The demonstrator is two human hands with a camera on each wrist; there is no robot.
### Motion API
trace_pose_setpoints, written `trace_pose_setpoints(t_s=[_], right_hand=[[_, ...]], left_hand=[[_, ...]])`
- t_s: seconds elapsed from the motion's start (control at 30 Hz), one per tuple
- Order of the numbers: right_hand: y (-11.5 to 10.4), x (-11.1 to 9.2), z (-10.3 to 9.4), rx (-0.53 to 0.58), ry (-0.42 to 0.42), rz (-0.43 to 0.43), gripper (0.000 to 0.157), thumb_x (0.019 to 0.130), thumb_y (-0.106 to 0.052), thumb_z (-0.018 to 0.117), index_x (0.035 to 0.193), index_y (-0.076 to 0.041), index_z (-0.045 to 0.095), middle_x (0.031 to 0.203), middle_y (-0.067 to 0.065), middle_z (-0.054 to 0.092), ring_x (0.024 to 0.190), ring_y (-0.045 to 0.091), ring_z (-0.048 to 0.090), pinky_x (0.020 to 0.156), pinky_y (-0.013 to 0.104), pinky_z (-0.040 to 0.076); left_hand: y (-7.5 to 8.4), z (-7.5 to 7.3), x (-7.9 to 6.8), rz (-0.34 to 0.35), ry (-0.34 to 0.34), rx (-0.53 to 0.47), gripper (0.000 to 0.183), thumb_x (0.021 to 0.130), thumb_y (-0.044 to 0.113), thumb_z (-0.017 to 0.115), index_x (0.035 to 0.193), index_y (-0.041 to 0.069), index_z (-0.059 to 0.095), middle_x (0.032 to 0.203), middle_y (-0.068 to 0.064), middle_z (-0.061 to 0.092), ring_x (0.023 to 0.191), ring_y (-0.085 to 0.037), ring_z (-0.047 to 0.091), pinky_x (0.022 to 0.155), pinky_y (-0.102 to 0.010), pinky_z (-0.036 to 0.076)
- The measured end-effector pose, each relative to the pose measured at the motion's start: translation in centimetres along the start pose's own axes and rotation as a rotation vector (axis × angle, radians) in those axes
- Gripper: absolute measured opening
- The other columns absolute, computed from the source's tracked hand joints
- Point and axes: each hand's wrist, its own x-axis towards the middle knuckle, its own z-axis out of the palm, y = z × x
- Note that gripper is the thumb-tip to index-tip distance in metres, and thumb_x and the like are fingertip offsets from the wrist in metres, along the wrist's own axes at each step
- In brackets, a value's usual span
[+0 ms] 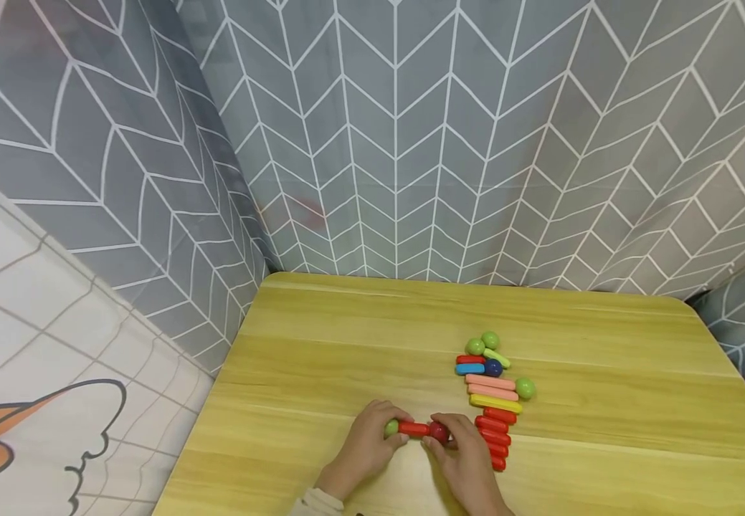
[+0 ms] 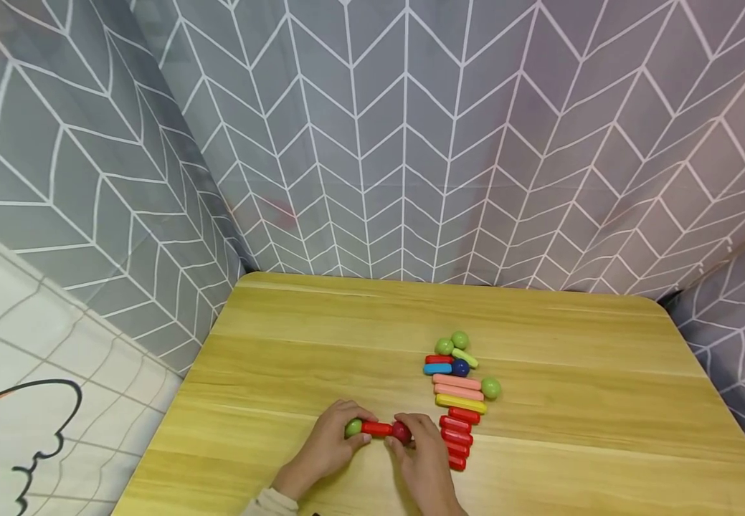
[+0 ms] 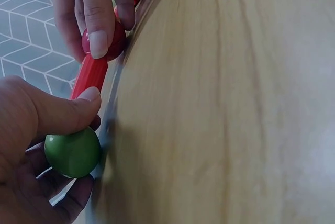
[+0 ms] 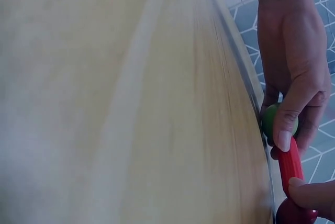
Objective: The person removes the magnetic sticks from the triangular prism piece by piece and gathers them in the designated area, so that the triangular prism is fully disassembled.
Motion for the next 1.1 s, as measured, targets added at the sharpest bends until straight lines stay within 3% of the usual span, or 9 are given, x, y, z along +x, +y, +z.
trace_pose_setpoints(t_s=[0.33,0.7,0.9,1.1], right_hand=[[0.2,-0.2,0.3,-0.025,0.034,-0.039,0.025,0.084,-0.012,0.08,0.109,-0.013,0.076,0.105,0.001,0.067,0.091,0.012,0.06,0.07,0.019,0.053],[0.2,-0.5,0.5,-0.059,0.098,-0.035,0.025,0.078,-0.007,0.084,0.102,-0.011,0.077,0.099,0.002,0.066,0.085,0.011,0.061,0.066,0.017,0.054],[0.2,-0.5,-0.2,-0.057,0.177,-0.035,0.028,0.077,-0.005,0.085,0.103,-0.011,0.077,0.101,0.003,0.067,0.085,0.014,0.065,0.068,0.019,0.055],[0.4,-0.7,-1.7,-0.002,0.266,0.02,0.042,0.076,-0.004,0.086,0.115,-0.01,0.073,0.104,0.004,0.069,0.083,0.011,0.064,0.069,0.016,0.055]], left_hand=[[0.0,0.1,-0.2,-0.017,-0.005,-0.013,0.018,0.087,0.018,0.076,0.106,0.021,0.074,0.107,0.01,0.072,0.104,-0.01,0.059,0.094,-0.034,0.051],[0.0,0.4,-0.3,-0.004,0.007,-0.005,0.018,0.086,0.018,0.077,0.104,0.02,0.075,0.104,0.011,0.072,0.099,-0.007,0.057,0.088,-0.028,0.05],[0.0,0.6,-0.5,0.021,0.031,0.003,0.019,0.085,0.017,0.078,0.104,0.02,0.075,0.103,0.009,0.072,0.099,-0.008,0.058,0.088,-0.03,0.05],[-0.1,0.8,-0.6,0.009,0.02,-0.009,0.019,0.085,0.018,0.078,0.104,0.02,0.075,0.102,0.011,0.071,0.098,-0.006,0.056,0.087,-0.027,0.049]])
